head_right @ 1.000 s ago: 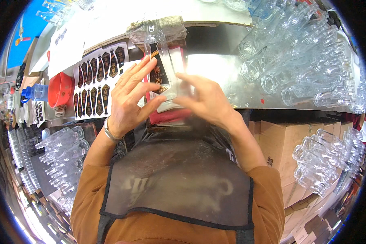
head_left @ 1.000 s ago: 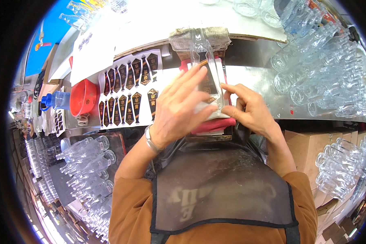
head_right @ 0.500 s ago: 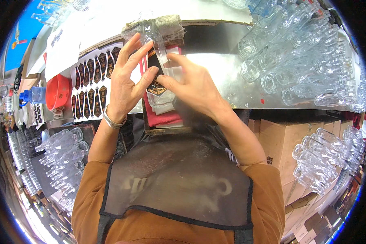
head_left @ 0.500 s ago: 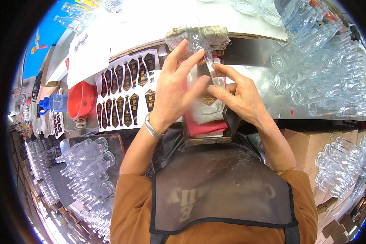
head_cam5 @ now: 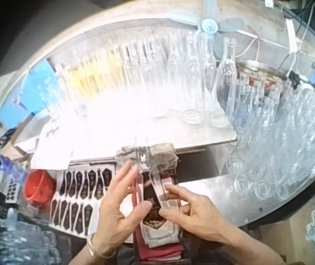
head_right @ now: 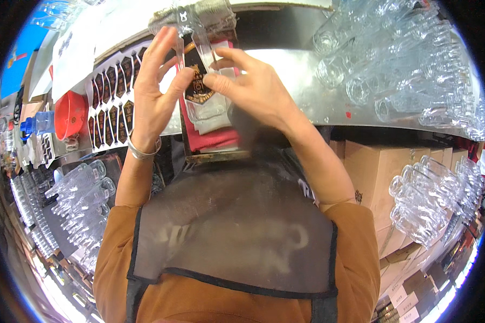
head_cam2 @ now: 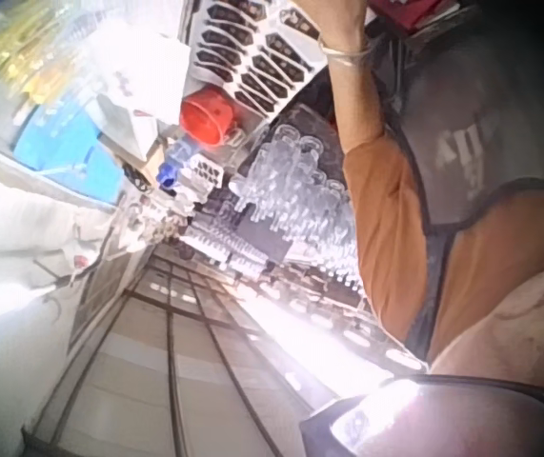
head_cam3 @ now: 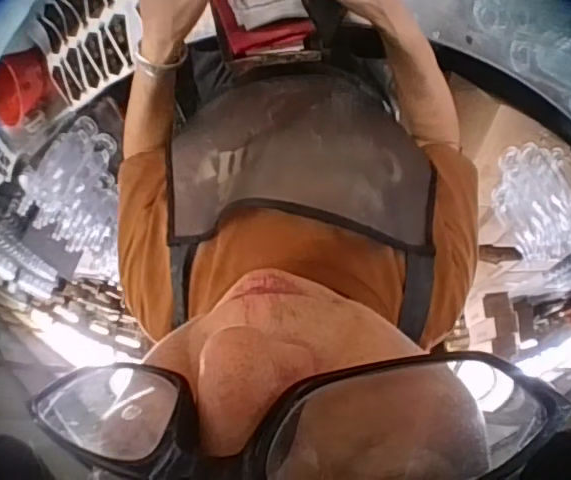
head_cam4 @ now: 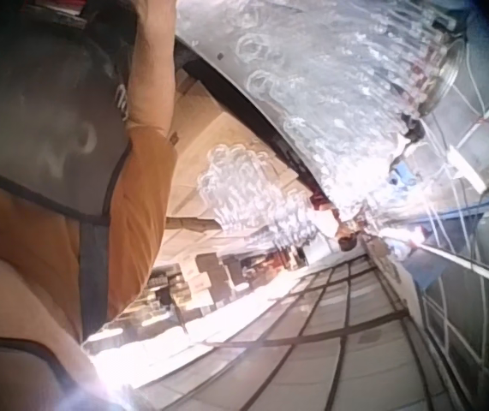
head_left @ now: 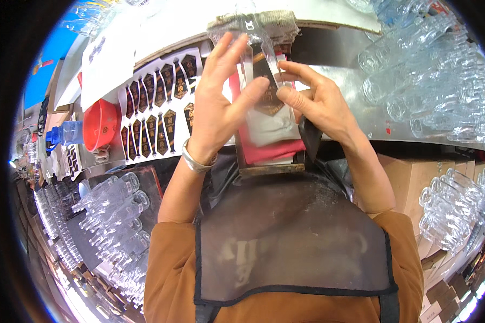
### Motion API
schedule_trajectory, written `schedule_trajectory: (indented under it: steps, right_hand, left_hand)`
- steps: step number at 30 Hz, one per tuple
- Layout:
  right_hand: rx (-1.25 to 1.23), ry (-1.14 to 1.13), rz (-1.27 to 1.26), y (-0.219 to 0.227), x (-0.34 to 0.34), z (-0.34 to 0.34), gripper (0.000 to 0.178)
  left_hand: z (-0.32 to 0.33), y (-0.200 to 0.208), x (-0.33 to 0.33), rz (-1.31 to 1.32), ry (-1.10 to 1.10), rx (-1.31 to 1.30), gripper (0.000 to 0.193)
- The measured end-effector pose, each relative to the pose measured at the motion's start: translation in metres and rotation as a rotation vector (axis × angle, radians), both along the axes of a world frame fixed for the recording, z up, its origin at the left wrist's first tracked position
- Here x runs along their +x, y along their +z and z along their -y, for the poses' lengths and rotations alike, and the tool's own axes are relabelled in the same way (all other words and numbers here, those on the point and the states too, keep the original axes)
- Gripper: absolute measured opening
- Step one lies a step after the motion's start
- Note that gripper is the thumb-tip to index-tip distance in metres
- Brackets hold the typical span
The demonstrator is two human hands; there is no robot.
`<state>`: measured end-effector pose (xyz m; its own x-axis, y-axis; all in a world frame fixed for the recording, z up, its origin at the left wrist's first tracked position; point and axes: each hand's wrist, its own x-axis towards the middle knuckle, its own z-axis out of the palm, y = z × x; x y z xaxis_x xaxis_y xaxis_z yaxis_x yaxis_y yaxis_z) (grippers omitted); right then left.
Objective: The person repeatedly picks up clear plastic bottles, places them on a red stand, and applies a black label to each bottle using a handheld black tool. After labeling, the person sets the labeled bottles aside on the table.
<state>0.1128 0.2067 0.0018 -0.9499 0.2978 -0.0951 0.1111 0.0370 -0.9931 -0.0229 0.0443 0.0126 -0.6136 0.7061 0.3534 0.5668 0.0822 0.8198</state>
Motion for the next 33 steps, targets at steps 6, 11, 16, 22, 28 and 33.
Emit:
schedule_trajectory:
  steps: [6,11,16,22,28,33]
  right_hand:
    - [0.009,-0.035,0.038,-0.001,0.01,0.005,0.061]
    - [0.0,-0.04,0.012,-0.002,0.009,0.006,0.058]
    - [-0.039,-0.022,-0.002,-0.003,0.008,0.007,0.053]
    - [-0.013,-0.043,0.008,-0.002,0.008,0.009,0.051]
    - [-0.018,-0.044,0.028,0.001,0.008,0.01,0.05]
    - [-0.026,-0.041,0.017,-0.001,0.008,0.009,0.051]
  left_hand:
    - [0.016,-0.009,0.03,0.67,-0.068,0.045,0.089]
    - [0.015,-0.013,0.035,0.73,-0.088,0.089,0.084]
    - [0.017,-0.015,0.033,0.776,-0.081,0.1,0.08]
    - [0.016,-0.017,0.035,0.784,-0.103,0.147,0.076]
    - [0.015,-0.018,0.036,0.782,-0.092,0.145,0.076]
    - [0.014,-0.018,0.036,0.805,-0.086,0.154,0.076]
